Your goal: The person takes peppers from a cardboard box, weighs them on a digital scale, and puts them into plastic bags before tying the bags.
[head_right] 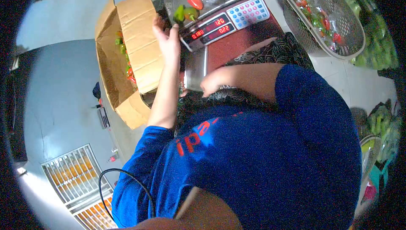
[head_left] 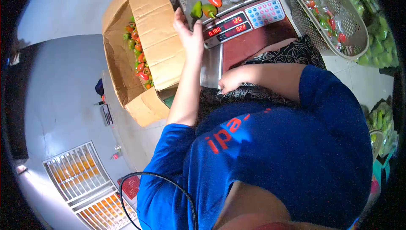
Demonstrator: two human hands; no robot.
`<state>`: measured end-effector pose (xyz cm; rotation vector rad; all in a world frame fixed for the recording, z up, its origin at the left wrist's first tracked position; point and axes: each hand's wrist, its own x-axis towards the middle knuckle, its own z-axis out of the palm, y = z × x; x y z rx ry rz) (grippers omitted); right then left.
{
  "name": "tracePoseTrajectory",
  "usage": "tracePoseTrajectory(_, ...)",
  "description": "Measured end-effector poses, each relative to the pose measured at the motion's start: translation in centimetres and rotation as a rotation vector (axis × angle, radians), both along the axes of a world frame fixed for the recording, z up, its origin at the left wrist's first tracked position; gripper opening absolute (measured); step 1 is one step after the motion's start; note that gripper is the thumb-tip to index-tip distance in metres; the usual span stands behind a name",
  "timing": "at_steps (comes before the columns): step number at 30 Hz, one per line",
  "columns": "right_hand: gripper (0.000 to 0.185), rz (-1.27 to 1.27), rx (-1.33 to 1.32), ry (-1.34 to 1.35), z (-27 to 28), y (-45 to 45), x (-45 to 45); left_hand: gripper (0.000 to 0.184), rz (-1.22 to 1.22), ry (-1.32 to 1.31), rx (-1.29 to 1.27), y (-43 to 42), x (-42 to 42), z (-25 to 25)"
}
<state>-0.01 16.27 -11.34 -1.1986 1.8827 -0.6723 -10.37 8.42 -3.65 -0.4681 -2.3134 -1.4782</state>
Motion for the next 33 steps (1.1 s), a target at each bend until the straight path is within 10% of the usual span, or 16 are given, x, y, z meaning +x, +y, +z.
tracePoseTrajectory(17,0.036,-0.093,-0.015,0.105,3.4,1.6,-0.1,0.043,-0.05,0.001,0.105,0.1,1.9,8.6)
tracePoseTrajectory(24,0.014,-0.865,-0.768,0.528,9.1,5.6,-3.6,0.036,-0.007,-0.155,0.111,-1.1,-1.7,8.3)
tracePoseTrajectory(27,0.014,-1.36,-0.747,1.242,11.3,9.0,-7.1,0.034,-0.075,-0.335,-0.023,-1.4,-4.3,5.7)
tracePoseTrajectory(33,0.014,-1.507,-0.661,0.917,8.9,11.0,-9.2,0.065,0.055,-0.207,-0.94,0.7,-6.3,0.3)
